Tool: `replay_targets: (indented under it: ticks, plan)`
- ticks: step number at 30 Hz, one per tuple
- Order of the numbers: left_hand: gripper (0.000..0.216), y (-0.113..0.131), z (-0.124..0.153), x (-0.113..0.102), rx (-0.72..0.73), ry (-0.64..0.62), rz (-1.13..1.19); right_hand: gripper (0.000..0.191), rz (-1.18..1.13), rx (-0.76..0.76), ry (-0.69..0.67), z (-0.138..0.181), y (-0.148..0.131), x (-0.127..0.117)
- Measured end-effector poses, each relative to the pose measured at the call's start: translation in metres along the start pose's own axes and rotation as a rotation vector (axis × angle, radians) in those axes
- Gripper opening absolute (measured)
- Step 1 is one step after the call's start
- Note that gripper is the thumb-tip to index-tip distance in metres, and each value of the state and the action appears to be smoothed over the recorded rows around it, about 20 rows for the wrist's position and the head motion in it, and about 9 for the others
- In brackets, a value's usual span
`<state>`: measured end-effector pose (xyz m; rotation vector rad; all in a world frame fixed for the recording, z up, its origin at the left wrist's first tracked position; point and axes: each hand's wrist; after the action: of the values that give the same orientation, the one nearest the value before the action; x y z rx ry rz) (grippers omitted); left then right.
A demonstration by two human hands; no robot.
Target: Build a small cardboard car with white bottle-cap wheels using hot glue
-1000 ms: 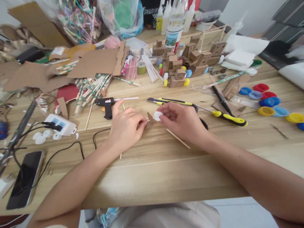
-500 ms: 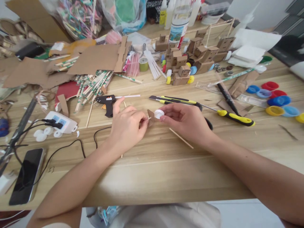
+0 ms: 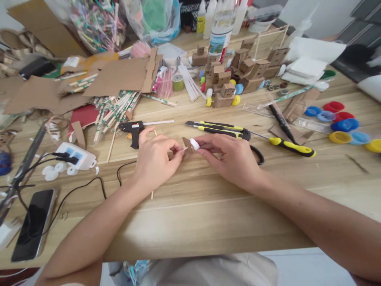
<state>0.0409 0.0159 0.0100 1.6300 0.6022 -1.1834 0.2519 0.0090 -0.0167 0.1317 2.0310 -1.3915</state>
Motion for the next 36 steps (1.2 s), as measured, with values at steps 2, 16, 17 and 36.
replay_targets:
  ticks: [2, 16, 17, 36]
  plan:
    - [0.015, -0.001, -0.001, -0.003, -0.009, -0.028, 0.035, 0.025, -0.083, 0.021, -0.024, -0.001, 0.002, -0.002]
    - [0.017, -0.002, 0.002, -0.016, 0.026, -0.057, 0.179, 0.018, -0.316, -0.095, -0.118, -0.005, 0.002, -0.009]
    - [0.018, -0.002, 0.002, -0.016, 0.032, -0.05, 0.186, 0.017, -0.326, -0.094, -0.116, -0.005, 0.001, -0.009]
    - [0.016, 0.0, 0.003, -0.018, 0.02, -0.036, 0.166, 0.023, -0.468, -0.063, -0.138, -0.006, 0.001, -0.01]
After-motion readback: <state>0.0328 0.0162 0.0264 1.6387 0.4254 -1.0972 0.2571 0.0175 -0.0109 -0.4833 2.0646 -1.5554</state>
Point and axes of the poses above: each hand's wrist, its own z-axis away from the middle knuckle, its own x-axis out of the palm, y = z × x, and after that the axes turned 13 degrees about -y, right-handed
